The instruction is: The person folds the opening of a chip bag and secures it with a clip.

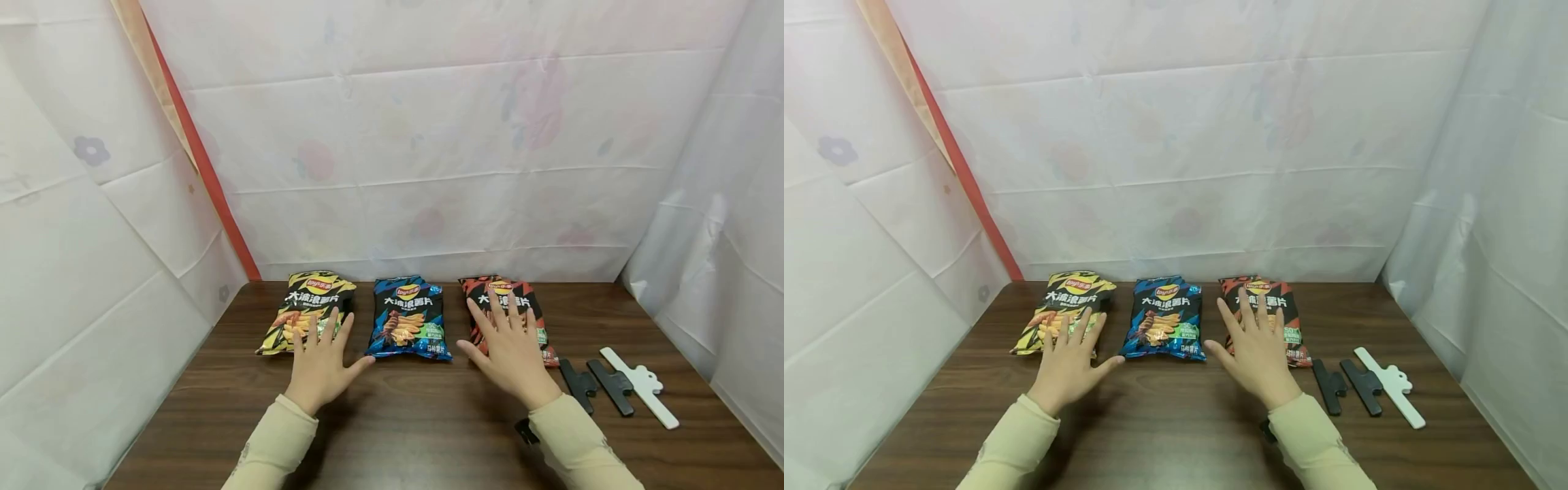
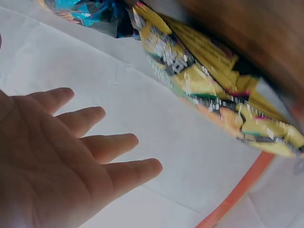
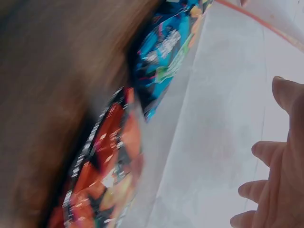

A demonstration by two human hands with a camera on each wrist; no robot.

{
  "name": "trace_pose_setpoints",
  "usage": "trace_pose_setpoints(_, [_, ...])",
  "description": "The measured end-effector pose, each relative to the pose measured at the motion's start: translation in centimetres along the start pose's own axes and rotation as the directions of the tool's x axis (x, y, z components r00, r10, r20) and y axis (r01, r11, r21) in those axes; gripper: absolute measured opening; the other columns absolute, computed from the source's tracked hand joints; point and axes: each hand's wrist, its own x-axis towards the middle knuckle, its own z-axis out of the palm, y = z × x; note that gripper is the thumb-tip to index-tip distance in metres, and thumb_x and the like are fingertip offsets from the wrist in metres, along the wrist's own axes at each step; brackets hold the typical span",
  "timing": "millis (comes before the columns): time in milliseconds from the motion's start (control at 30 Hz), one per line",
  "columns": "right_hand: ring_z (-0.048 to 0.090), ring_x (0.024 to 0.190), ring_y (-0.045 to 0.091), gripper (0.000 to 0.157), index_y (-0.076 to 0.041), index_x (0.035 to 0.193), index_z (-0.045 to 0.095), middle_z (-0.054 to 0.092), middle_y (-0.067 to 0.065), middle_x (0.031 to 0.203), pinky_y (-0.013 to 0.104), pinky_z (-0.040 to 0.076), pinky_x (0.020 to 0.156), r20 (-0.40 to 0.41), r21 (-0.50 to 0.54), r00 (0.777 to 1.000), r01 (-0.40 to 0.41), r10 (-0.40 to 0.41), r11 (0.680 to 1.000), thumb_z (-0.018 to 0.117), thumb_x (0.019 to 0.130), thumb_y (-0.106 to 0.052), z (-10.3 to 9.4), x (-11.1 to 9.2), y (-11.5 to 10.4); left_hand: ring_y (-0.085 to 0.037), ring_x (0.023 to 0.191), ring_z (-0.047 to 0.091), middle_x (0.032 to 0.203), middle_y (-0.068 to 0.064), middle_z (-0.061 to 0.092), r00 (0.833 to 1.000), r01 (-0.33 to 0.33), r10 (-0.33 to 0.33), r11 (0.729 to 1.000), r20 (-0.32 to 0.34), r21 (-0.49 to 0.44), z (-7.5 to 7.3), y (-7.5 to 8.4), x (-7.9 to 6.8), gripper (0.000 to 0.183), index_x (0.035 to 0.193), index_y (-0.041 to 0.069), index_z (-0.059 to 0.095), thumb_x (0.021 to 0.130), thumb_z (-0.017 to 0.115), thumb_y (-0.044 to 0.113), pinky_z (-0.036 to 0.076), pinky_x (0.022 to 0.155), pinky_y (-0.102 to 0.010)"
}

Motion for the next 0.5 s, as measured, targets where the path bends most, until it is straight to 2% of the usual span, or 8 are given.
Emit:
trace_pose_setpoints(133, [0.005, 0.151, 0.042, 0.075, -0.028, 0.157, 0.024, 0.013, 0.013, 0.165, 0.068, 0.009, 0.115, -0.036, 0.023, 0.998, 0.044, -0.043, 0.999, 0.049, 0.095, -0.061, -0.6, 1.2, -1.1, -0.049, 0.148, 0.013, 0.162, -0.013, 0.026, 0.999, -0.006, 0.006, 1.0, -0.04, -0.001, -0.8, -0.5, 0.3, 0.086, 0.156, 0.023, 0.03, 0.088, 0.055, 0.069, 0.014, 0.11, -0.074])
trace_pose_setpoints(233, [0.015, 0.15, 0.041, 0.071, -0.022, 0.157, 0.026, 0.023, 0.018, 0.162, 0.065, 0.019, 0.115, -0.084, 0.092, 0.993, 0.085, -0.077, 0.992, 0.051, 0.098, -0.053, -0.9, 2.2, -1.9, -0.052, 0.146, 0.017, 0.16, -0.014, 0.028, 0.998, -0.003, 0.003, 1.0, -0.063, 0.004, -1.3, -1.2, 0.6, 0.083, 0.155, 0.02, 0.033, 0.089, 0.055, 0.066, 0.017, 0.11, -0.073])
trace_pose_setpoints(367, [0.025, 0.148, 0.04, 0.067, -0.014, 0.155, 0.031, 0.031, 0.02, 0.157, 0.06, 0.028, 0.114, -0.13, 0.21, 0.986, 0.128, -0.102, 0.969, 0.053, 0.1, -0.045, -1.1, 3.3, -3.1, -0.054, 0.143, 0.023, 0.16, -0.016, 0.029, 0.998, 0.017, -0.018, 1.0, -0.058, -0.012, -1.7, -2.3, 0.9, 0.081, 0.155, 0.019, 0.032, 0.091, 0.052, 0.065, 0.02, 0.11, -0.072])
trace_pose_setpoints(500, [0.031, 0.146, 0.037, 0.065, -0.012, 0.154, 0.032, 0.034, 0.017, 0.156, 0.058, 0.032, 0.112, -0.136, 0.28, 0.983, 0.161, -0.126, 0.947, 0.051, 0.101, -0.044, -0.8, 4.4, -4.4, -0.056, 0.139, 0.029, 0.158, -0.02, 0.031, 0.997, 0.045, -0.048, 0.997, -0.053, -0.055, -2.2, -3.8, 1.3, 0.078, 0.154, 0.015, 0.033, 0.093, 0.053, 0.06, 0.021, 0.11, -0.071])
